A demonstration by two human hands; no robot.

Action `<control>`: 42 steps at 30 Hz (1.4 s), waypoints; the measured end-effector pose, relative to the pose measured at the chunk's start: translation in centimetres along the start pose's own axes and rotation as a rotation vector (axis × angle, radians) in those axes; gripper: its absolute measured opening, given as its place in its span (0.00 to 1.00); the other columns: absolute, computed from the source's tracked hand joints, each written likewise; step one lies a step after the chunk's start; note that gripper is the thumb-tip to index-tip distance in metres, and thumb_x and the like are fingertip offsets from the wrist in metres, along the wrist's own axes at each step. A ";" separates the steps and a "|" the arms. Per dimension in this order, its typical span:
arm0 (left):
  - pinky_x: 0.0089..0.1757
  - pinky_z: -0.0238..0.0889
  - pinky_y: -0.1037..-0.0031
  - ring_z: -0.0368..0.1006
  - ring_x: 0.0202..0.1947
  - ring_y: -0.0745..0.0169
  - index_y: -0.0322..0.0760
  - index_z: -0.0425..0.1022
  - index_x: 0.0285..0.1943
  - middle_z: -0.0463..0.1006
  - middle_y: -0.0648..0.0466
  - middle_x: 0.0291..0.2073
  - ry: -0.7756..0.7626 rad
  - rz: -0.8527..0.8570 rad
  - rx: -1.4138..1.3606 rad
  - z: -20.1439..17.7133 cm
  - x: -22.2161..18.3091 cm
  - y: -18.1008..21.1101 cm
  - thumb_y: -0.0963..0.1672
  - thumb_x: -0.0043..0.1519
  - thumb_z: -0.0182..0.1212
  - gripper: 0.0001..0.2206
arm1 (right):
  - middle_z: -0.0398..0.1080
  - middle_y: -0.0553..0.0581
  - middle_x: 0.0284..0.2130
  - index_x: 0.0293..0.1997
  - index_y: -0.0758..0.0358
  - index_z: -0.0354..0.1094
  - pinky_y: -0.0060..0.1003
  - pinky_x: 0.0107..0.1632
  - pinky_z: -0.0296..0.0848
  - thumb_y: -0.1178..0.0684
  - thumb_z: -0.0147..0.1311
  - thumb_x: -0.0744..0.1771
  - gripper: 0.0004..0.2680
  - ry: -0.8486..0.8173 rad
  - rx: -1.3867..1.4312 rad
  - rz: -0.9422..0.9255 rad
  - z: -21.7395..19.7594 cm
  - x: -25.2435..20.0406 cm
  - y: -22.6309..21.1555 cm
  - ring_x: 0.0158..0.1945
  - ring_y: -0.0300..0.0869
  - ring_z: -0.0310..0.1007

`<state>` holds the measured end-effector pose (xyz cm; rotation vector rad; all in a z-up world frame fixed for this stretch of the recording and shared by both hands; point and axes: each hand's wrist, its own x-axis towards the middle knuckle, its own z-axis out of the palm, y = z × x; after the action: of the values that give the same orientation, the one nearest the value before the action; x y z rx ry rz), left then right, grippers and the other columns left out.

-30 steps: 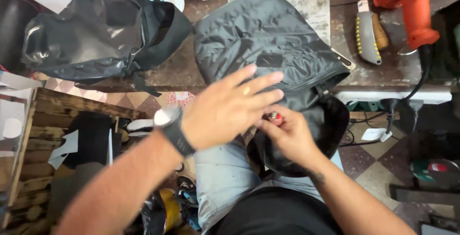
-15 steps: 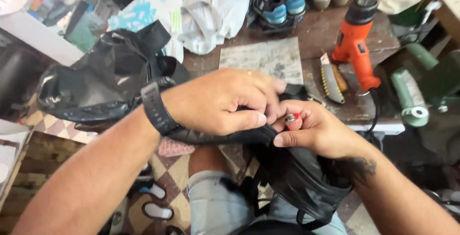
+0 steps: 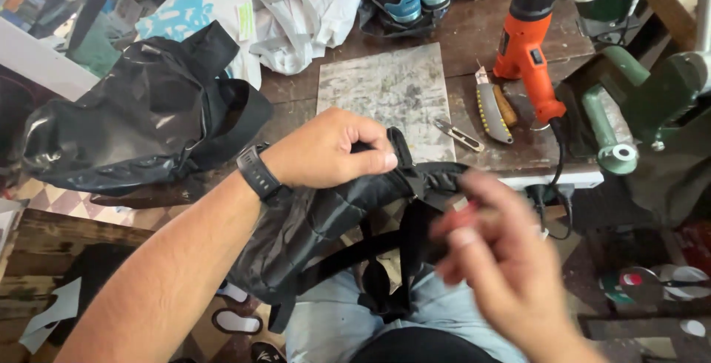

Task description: Using a lighter to singe loose threads on a black bag to finish the edges and seams.

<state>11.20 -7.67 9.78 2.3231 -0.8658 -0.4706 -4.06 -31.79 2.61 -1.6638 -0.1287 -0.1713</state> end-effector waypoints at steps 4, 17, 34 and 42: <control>0.32 0.51 0.73 0.56 0.22 0.72 0.47 0.60 0.21 0.60 0.65 0.18 -0.002 -0.025 -0.050 0.6 0.5 -0.6 0.49 0.68 0.60 0.21 | 0.72 0.40 0.20 0.59 0.55 0.72 0.25 0.28 0.68 0.51 0.52 0.69 0.12 0.086 -0.361 -0.211 2.6 -1.6 2.9 0.17 0.30 0.65; 0.30 0.43 0.74 0.49 0.22 0.73 0.48 0.59 0.20 0.55 0.66 0.17 -0.057 -0.179 -0.140 0.6 1.4 -2.6 0.54 0.59 0.73 0.25 | 0.82 0.46 0.34 0.64 0.55 0.70 0.41 0.33 0.78 0.50 0.61 0.67 0.17 0.124 -0.678 -0.346 3.9 -1.2 7.9 0.26 0.41 0.80; 0.33 0.47 0.77 0.51 0.21 0.75 0.49 0.60 0.20 0.57 0.67 0.19 0.030 -0.210 -0.731 2.8 1.9 -5.1 0.46 0.65 0.59 0.18 | 0.82 0.47 0.35 0.62 0.64 0.69 0.40 0.26 0.73 0.53 0.59 0.67 0.17 0.191 -0.706 -0.507 7.5 -1.3 5.7 0.22 0.40 0.77; 0.39 0.77 0.69 0.82 0.32 0.56 0.23 0.84 0.50 0.87 0.41 0.37 -0.052 -0.201 -1.006 3.3 -0.1 -7.4 0.45 0.66 0.59 0.17 | 0.82 0.49 0.38 0.65 0.60 0.68 0.35 0.36 0.76 0.52 0.59 0.68 0.17 0.204 -0.634 -0.427 3.2 1.1 9.3 0.30 0.38 0.80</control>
<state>12.83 -4.53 2.48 1.4573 -0.2765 -0.8210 -1.13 -29.60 -6.55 -2.2175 -0.2973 -0.7670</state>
